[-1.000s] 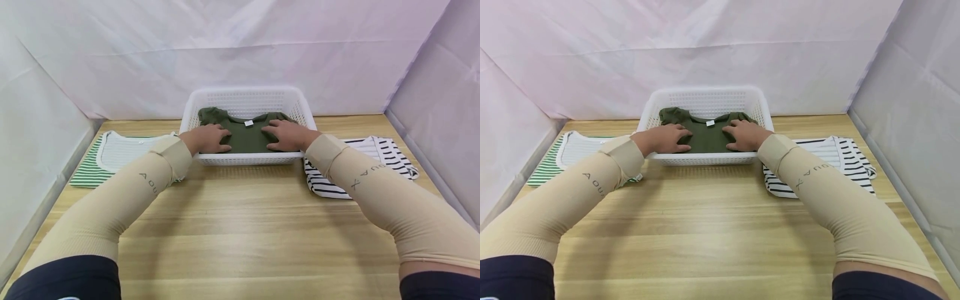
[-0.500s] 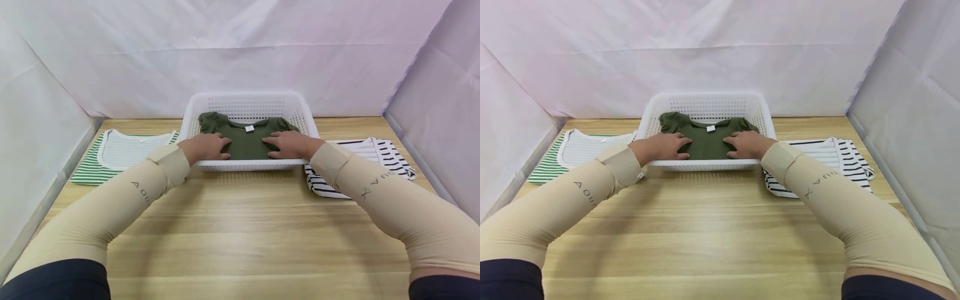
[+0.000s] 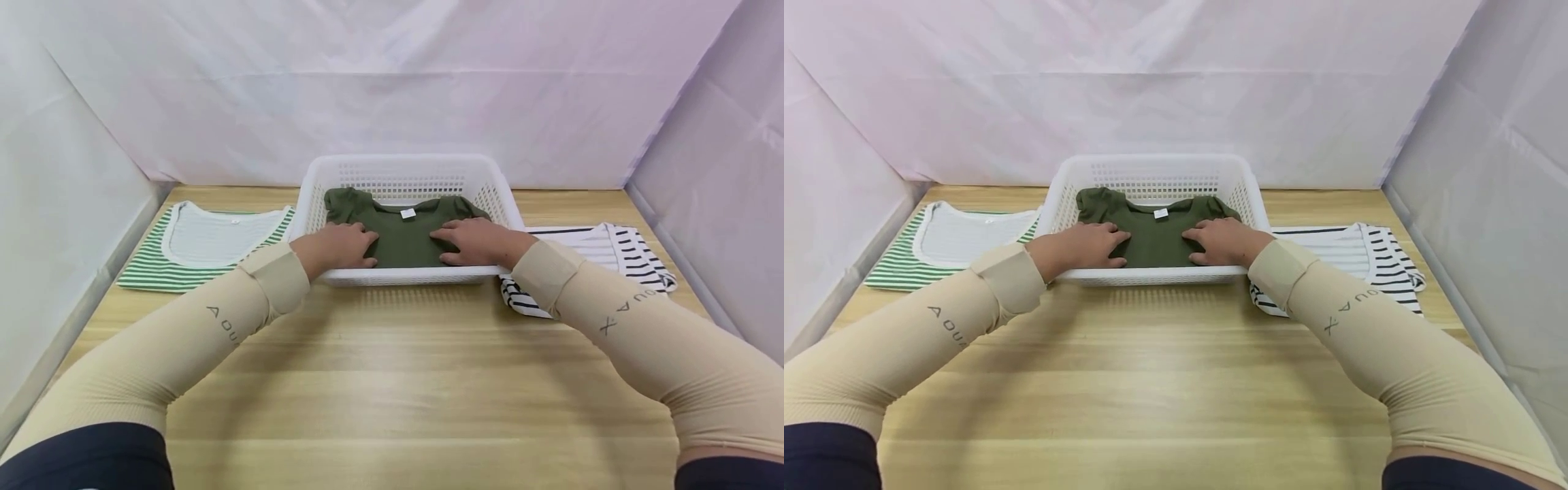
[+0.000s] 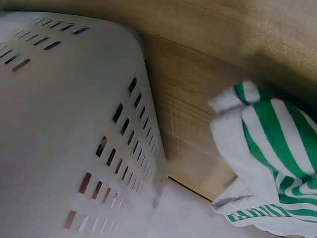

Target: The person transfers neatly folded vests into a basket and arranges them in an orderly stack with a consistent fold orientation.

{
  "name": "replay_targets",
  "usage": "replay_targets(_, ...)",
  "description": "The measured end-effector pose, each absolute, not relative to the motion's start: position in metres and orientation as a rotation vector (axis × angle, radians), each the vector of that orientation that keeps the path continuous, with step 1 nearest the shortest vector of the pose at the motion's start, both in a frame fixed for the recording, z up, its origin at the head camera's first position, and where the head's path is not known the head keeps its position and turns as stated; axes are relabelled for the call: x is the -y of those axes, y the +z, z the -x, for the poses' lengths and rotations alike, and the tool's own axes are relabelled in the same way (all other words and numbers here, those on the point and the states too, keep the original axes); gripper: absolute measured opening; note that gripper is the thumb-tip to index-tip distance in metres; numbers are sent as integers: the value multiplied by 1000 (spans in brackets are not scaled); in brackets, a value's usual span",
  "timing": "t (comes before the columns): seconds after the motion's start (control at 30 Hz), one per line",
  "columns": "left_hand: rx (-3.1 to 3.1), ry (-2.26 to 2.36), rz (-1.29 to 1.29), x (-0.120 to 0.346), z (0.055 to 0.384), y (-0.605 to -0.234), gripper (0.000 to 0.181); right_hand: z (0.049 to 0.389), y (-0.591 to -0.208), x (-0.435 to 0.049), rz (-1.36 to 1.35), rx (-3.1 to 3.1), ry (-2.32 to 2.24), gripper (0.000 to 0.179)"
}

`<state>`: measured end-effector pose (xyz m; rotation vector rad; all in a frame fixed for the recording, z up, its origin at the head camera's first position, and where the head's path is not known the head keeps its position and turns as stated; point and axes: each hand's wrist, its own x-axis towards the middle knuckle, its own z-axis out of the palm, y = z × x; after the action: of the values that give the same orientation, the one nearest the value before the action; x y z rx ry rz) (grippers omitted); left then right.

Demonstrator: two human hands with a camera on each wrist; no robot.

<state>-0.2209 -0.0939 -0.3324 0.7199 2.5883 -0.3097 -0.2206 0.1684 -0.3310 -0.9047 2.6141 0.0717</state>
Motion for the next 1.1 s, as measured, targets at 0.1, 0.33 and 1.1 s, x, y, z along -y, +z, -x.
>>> replay_targets(0.1,-2602,-301,-724,93,221,-332,68,221,-330,-169,898,-2622,72,58)
replay_targets(0.33,-2570,-279,-704,96,220,-329,68,225,-331,-166,896,-2591,88,59)
replay_targets(1.1,-2615,-245,-762,86,225,-330,65,185,-263,-269,733,-3127,-620,27)
